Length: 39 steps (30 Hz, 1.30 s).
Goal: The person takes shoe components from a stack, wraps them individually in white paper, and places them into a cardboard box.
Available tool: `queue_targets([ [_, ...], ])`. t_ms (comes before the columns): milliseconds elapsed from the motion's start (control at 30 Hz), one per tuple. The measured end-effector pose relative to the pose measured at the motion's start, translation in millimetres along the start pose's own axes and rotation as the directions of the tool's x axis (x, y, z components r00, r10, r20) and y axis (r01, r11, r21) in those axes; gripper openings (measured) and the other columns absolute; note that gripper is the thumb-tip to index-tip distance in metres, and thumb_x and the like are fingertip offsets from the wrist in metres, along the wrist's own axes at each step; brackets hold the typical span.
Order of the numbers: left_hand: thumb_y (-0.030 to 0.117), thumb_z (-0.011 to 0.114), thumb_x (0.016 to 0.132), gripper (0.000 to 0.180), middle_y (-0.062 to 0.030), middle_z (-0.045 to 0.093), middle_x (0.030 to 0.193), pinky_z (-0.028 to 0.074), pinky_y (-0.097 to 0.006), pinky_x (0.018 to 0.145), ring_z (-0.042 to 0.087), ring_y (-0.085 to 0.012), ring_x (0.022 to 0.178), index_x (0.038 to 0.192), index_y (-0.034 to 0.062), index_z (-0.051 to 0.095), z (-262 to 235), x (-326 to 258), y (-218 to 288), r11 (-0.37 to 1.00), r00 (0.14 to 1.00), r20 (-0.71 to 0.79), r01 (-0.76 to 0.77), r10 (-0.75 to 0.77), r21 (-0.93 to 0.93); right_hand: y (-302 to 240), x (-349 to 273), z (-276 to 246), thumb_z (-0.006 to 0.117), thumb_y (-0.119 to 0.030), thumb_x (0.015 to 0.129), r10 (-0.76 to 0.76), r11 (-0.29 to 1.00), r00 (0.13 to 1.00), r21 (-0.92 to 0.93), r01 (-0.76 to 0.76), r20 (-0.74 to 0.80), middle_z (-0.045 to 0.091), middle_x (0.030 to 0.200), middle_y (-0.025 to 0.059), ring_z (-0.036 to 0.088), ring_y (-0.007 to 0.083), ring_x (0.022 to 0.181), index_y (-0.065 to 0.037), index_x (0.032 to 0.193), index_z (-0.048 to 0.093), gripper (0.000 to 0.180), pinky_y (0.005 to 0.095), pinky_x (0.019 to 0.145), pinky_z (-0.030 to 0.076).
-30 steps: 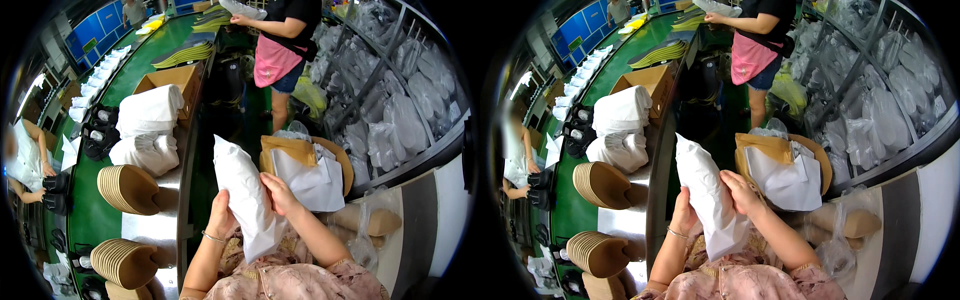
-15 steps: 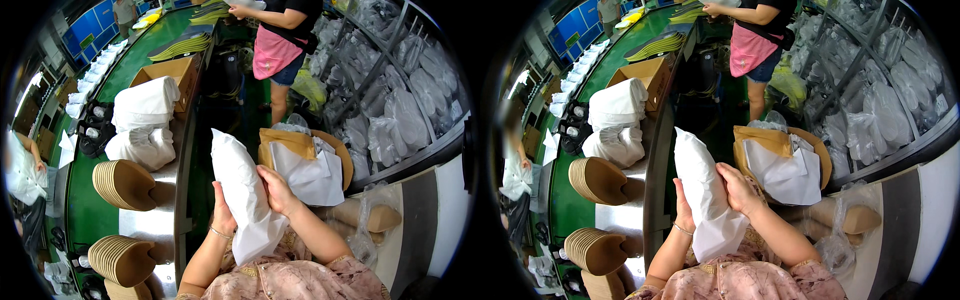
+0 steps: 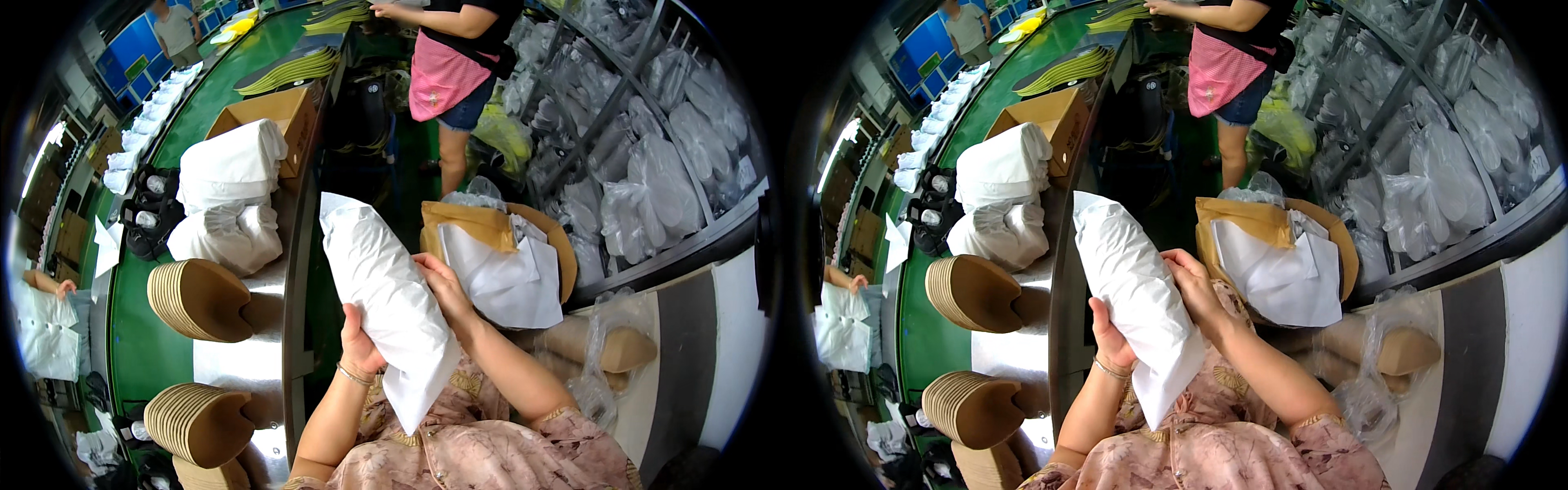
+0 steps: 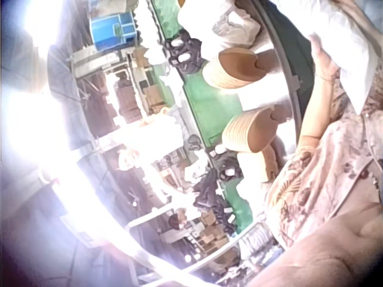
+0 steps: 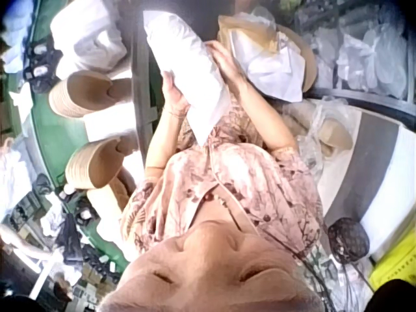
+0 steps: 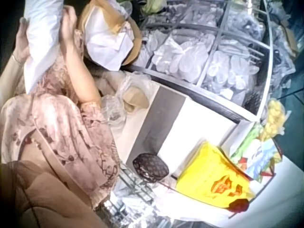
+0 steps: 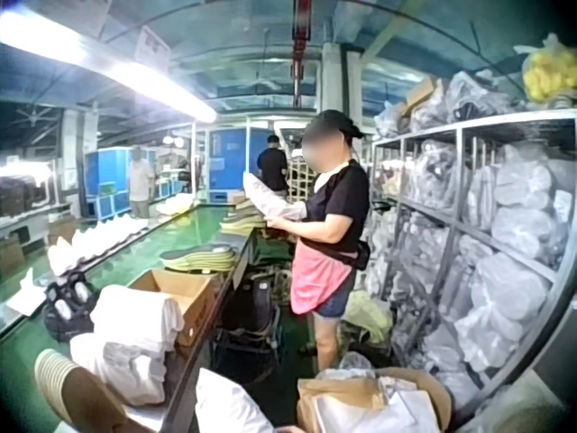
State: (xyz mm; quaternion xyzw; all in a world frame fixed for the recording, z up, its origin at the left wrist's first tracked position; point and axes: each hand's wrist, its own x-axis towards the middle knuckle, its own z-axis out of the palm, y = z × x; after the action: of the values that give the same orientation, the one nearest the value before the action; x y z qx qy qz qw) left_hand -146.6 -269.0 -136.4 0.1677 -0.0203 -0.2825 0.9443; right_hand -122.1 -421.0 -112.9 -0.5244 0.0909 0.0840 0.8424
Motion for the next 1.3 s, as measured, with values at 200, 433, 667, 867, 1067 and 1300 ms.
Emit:
queue_targets([
  [200,0.062,0.051,0.08,0.084,-0.016,0.046,0.13,0.036,-0.044,0.101,0.047,-0.031,0.117,0.136,0.0018,0.031,8,7,-1,0.991,0.983,-0.181,-0.033,0.01,-0.126,-3,-2,8,0.04,-0.018,0.095,0.097,0.986,0.995,0.139,-0.096,-0.002,0.055,0.098,0.0028,0.051,0.0088,0.089,-0.004,0.107,0.051,0.022,0.0214,0.079,0.042],
  [433,0.059,0.047,0.083,0.079,-0.0158,0.046,0.131,0.036,-0.043,0.102,0.046,-0.0305,0.119,0.136,0.0023,0.031,14,10,-5,0.996,0.953,-0.301,-0.008,0.034,0.088,-1,5,-4,0.041,-0.018,0.095,0.077,0.996,0.997,0.042,-0.078,0.017,0.057,0.097,0.0025,0.054,0.0086,0.088,-0.003,0.108,0.052,0.023,0.0214,0.078,0.044],
  [667,0.039,0.062,0.078,0.073,-0.0152,0.047,0.129,0.035,-0.043,0.102,0.046,-0.0305,0.119,0.133,0.0016,0.034,2,-1,0,0.995,0.988,-0.154,0.042,-0.026,0.096,-10,17,-15,0.048,-0.022,0.093,0.064,0.972,0.988,-0.233,-0.03,0.14,0.058,0.1,0.0012,0.054,0.0079,0.092,-0.005,0.111,0.054,0.026,0.0214,0.079,0.043],
  [867,0.041,0.053,0.085,0.057,-0.0139,0.053,0.123,0.036,-0.04,0.101,0.051,-0.0268,0.114,0.125,0.0014,0.044,18,23,16,0.975,0.921,-0.377,-0.012,0.097,0.223,-62,-13,-46,0.061,-0.042,0.083,0.033,0.971,0.999,-0.239,-0.027,0.022,0.04,0.129,0.0125,0.043,0.0214,0.115,-0.01,0.131,0.036,0.064,0.0395,0.09,0.04],
  [1067,0.044,0.053,0.086,0.054,-0.0129,0.055,0.12,0.038,-0.039,0.099,0.052,-0.0258,0.112,0.121,0.003,0.048,20,36,13,0.956,0.897,-0.414,-0.033,0.157,0.291,-70,-83,-16,0.073,-0.016,0.069,-0.297,0.241,0.883,-0.867,0.437,0.363,0.031,0.133,0.0215,0.041,0.0295,0.118,-0.01,0.139,0.029,0.082,0.0348,0.094,0.04],
  [1300,0.047,0.051,0.087,0.055,-0.0132,0.055,0.12,0.037,-0.04,0.099,0.051,-0.0268,0.113,0.121,0.0037,0.049,17,37,19,0.985,0.901,-0.433,0.063,0.013,0.161,-61,-66,-48,0.06,0.006,0.06,-0.557,-0.134,0.536,-0.706,0.695,0.634,0.054,0.092,0.0146,0.057,0.0278,0.075,0.001,0.091,0.063,0.032,0.0313,0.06,0.05],
])
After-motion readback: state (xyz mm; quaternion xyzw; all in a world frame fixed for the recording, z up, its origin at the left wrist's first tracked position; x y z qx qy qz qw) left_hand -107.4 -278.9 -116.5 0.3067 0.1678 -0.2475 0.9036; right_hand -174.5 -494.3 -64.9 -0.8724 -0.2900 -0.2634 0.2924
